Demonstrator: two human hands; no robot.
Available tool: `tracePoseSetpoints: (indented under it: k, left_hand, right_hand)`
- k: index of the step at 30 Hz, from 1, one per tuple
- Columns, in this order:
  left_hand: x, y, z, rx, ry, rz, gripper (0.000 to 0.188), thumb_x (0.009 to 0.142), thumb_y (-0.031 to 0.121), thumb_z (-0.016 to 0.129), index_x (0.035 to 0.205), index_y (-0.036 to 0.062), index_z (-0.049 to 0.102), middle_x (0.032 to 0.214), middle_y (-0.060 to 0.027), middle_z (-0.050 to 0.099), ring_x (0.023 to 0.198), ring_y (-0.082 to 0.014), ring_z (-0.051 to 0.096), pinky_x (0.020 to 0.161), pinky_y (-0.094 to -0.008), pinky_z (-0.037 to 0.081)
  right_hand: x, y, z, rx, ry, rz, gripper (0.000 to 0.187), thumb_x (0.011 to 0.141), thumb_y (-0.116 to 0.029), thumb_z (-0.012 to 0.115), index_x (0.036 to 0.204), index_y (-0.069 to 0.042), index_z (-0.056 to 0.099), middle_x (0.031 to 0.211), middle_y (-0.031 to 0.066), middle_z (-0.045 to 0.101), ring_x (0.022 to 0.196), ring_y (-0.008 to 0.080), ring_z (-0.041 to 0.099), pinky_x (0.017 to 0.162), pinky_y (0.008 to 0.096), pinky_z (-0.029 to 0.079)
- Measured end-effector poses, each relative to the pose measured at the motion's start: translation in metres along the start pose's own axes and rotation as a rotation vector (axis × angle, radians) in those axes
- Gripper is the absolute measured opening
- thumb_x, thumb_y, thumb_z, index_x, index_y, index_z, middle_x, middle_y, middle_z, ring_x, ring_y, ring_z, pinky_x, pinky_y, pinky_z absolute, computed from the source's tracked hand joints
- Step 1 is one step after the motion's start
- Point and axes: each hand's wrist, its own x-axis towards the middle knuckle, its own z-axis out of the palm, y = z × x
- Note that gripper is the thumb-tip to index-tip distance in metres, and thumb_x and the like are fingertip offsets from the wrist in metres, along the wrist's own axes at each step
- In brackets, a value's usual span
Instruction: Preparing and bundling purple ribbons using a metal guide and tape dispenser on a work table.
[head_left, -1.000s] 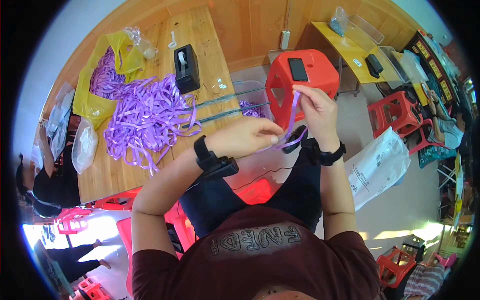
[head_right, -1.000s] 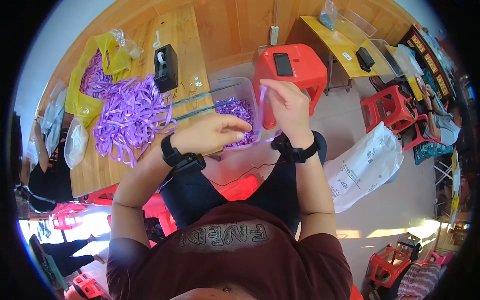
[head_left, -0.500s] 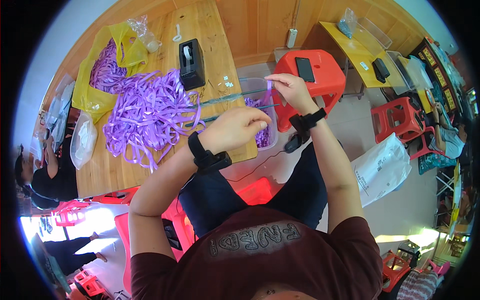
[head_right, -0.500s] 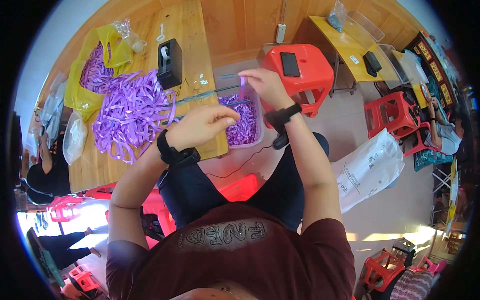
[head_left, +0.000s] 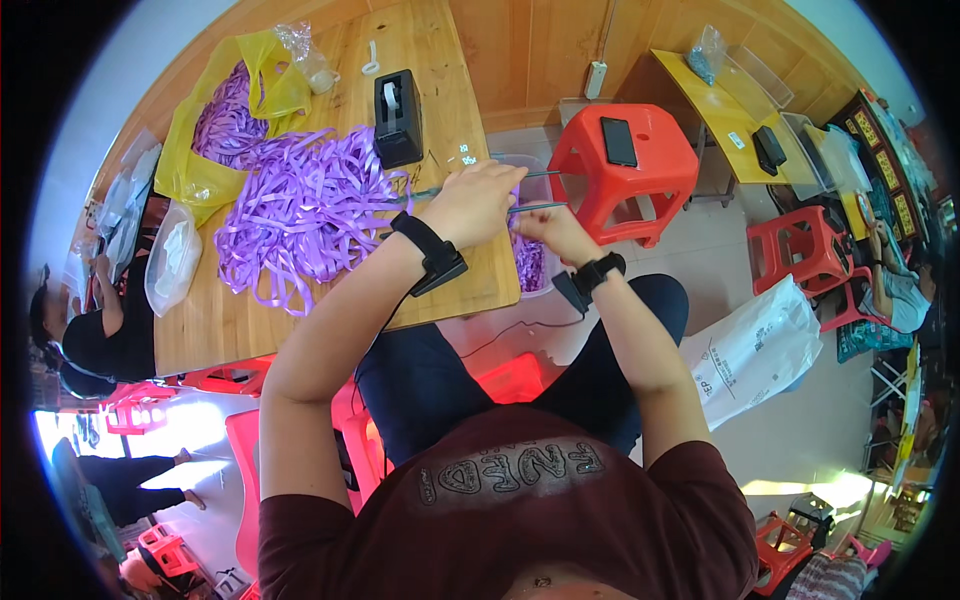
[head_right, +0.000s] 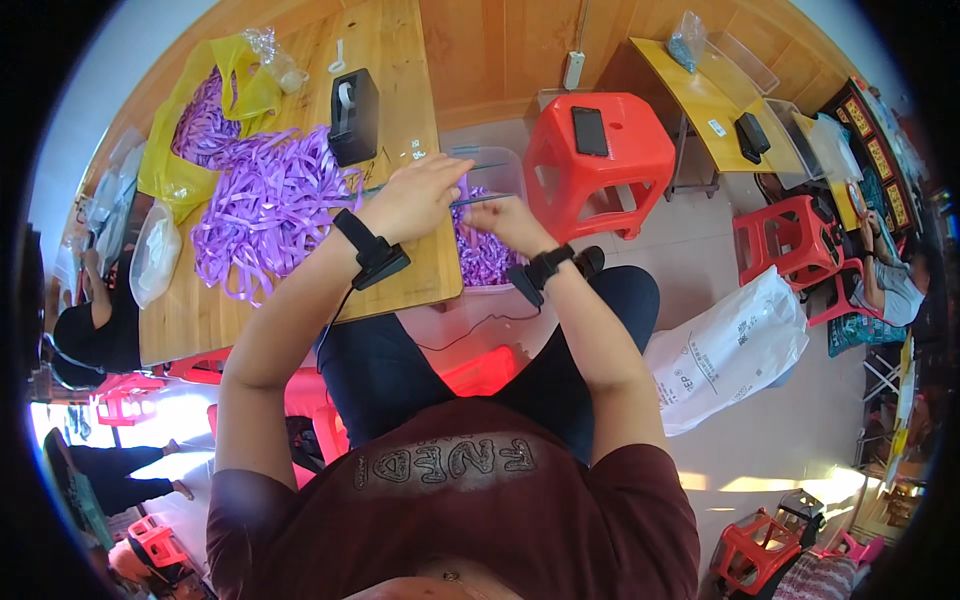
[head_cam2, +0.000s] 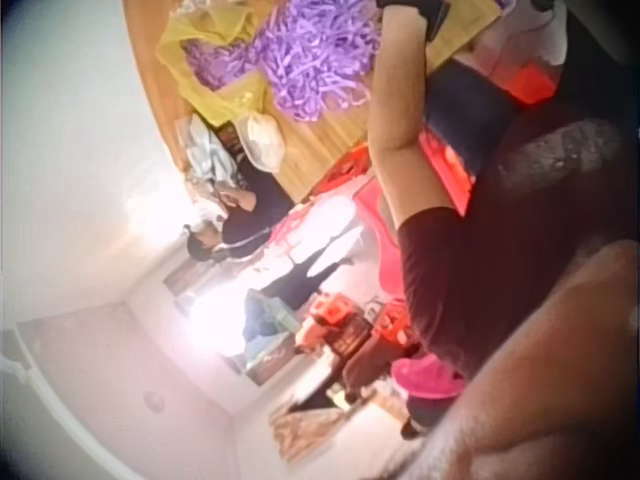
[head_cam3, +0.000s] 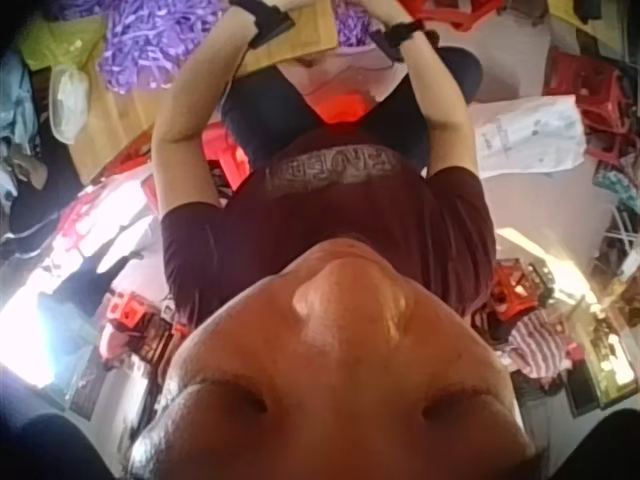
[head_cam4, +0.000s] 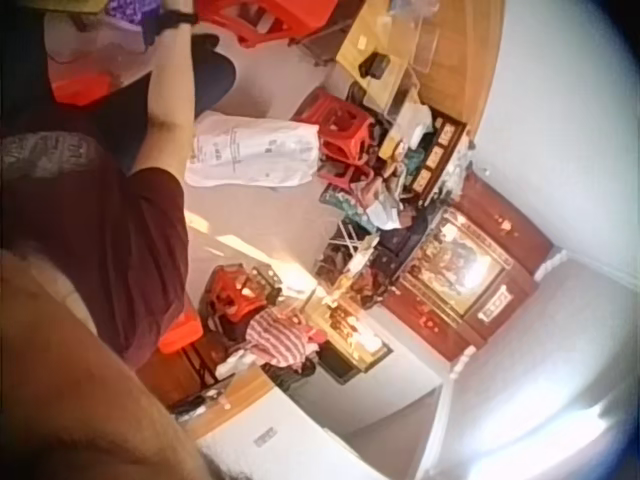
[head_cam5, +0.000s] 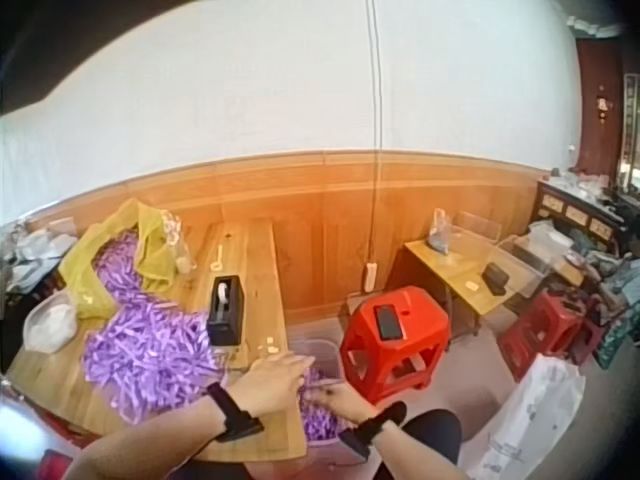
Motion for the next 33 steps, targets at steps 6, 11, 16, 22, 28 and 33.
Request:
tracePoseSetpoints:
  k: [6,11,16,22,28,33]
  left_hand:
    - [0.004,0.019,-0.012,0.031,-0.086,-0.043,0.041,0.095,0.017,0.051,0.134,0.0051,0.054,0.131,-0.0161,0.057,0.126,-0.0325,0.051,0.105,-0.0422,0.041]
    - [0.005,0.027,-0.016,0.02,-0.113,-0.092,0.04,0.095,0.017,0.05,0.133,0.0044,0.054,0.131,-0.017,0.057,0.125,-0.0336,0.051,0.105,-0.0427,0.041]
    - [-0.021,0.044,-0.014,-0.09,0.041,0.052,0.039,0.095,0.018,0.054,0.131,0.0045,0.055,0.13,-0.0176,0.059,0.122,-0.0355,0.053,0.105,-0.0428,0.041]
    - [-0.121,0.117,0.019,-0.54,-0.434,-0.158,0.021,0.093,0.018,0.062,0.106,0.0034,0.066,0.094,-0.0157,0.067,0.087,-0.0269,0.066,0.078,-0.036,0.052]
    - [-0.141,0.076,0.131,-0.707,-0.106,-0.457,0.028,0.095,0.02,0.063,0.113,-0.002,0.06,0.098,-0.0105,0.068,0.087,-0.0178,0.067,0.077,-0.0326,0.054]
    - [-0.143,0.085,0.115,-1.263,-0.298,-0.455,0.021,0.098,0.015,0.06,0.113,0.0001,0.061,0.099,-0.0053,0.066,0.088,-0.0126,0.064,0.077,-0.0267,0.053]
  right_hand:
    - [-0.068,0.064,0.016,-0.078,0.153,0.376,0.021,0.094,-0.02,0.067,0.081,-0.003,0.068,0.068,0.0035,0.065,0.053,0.0109,0.06,0.049,0.0253,0.049]
    - [-0.116,0.083,0.033,-0.026,0.095,0.655,0.018,0.095,-0.016,0.061,0.084,-0.003,0.068,0.069,0.0046,0.067,0.051,0.011,0.062,0.045,0.0232,0.05]
    - [-0.138,0.074,0.038,0.072,0.108,0.637,0.017,0.094,-0.014,0.059,0.087,-0.001,0.068,0.073,0.007,0.069,0.052,0.0128,0.063,0.044,0.0246,0.051]
    - [-0.154,0.061,0.046,0.084,0.139,0.628,0.018,0.095,-0.017,0.061,0.089,0.0,0.067,0.073,0.0074,0.068,0.052,0.012,0.062,0.043,0.0242,0.05]
    - [-0.159,0.048,0.062,0.107,0.174,0.675,0.018,0.096,-0.015,0.059,0.09,-0.001,0.067,0.072,0.0069,0.066,0.051,0.0104,0.06,0.041,0.0226,0.046]
    - [-0.163,0.064,0.06,0.186,0.253,0.69,0.018,0.096,-0.012,0.054,0.094,-0.001,0.068,0.074,0.008,0.068,0.045,0.0086,0.052,0.037,0.0232,0.04]
